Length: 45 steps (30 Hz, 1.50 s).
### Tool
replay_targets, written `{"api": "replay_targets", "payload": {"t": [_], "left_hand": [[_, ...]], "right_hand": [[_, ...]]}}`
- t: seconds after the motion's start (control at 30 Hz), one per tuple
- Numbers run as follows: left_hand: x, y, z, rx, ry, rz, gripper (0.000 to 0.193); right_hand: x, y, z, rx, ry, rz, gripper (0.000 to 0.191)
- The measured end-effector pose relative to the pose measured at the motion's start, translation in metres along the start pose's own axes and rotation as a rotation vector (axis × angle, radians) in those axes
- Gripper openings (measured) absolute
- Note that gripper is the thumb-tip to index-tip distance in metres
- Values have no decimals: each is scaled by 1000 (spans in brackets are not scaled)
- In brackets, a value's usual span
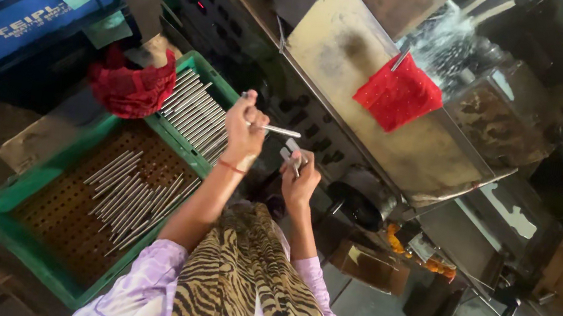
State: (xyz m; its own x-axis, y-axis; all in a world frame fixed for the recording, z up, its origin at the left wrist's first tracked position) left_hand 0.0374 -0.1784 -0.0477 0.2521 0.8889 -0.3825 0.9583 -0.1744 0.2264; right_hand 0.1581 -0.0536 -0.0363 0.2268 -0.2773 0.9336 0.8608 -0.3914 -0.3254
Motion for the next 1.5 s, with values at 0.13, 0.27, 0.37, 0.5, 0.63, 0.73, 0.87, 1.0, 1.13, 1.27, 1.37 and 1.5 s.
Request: {"api": "replay_targets", "payload": {"t": [0.13,0.27,0.37,0.5,0.63,0.73,0.87,1.0,1.13,1.27,1.37,1.5], "left_hand": [[-11,12,0,22,-76,58,10],[3,25,-1,144,-77,56,11],[3,13,0,16,-143,-16,12],[-39,-16,4,-216,134,-19,11],[-73,-4,27,-290,260,128,30],[-72,1,41,-213,11,84,30],[-66,-4,58,-163,-203,-1,40],[-69,-13,68,-130,-341,-32,39],[-60,-14,71,-127,-459,49,34],[-35,-10,70,-17,-620,117,38],[-15,-13,66,-16,-708,204,28],[10,-15,56,20,-776,266,28]], "right_hand": [[-1,-4,6,15,177,27,26],[-10,-7,8,-68,251,11,22],[-17,1,17,-90,40,12,17],[-14,-26,79,-188,-513,152,14],[-1,-114,205,-406,224,123,19],[-7,-178,264,-470,507,-158,26],[-4,-212,283,-442,885,36,25],[5,-211,286,-460,723,17,26],[33,-160,235,19,255,38,19],[43,-23,154,1015,29,-293,39],[45,50,119,1198,-521,-358,26],[53,80,116,972,-512,-349,18]]}}
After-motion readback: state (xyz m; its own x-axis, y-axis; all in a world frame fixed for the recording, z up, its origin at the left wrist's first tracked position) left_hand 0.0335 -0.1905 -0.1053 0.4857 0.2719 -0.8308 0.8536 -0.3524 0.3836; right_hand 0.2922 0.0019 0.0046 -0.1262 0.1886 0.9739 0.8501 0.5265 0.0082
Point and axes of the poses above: each hand's wrist, its own y-axis away from the middle knuckle, its own z-axis out of the back of the hand, x = y × z, the point moved 2 cm from there along -y, towards the middle knuckle, and after that the axes turned 13 degrees about -y, right-handed, at the moved point
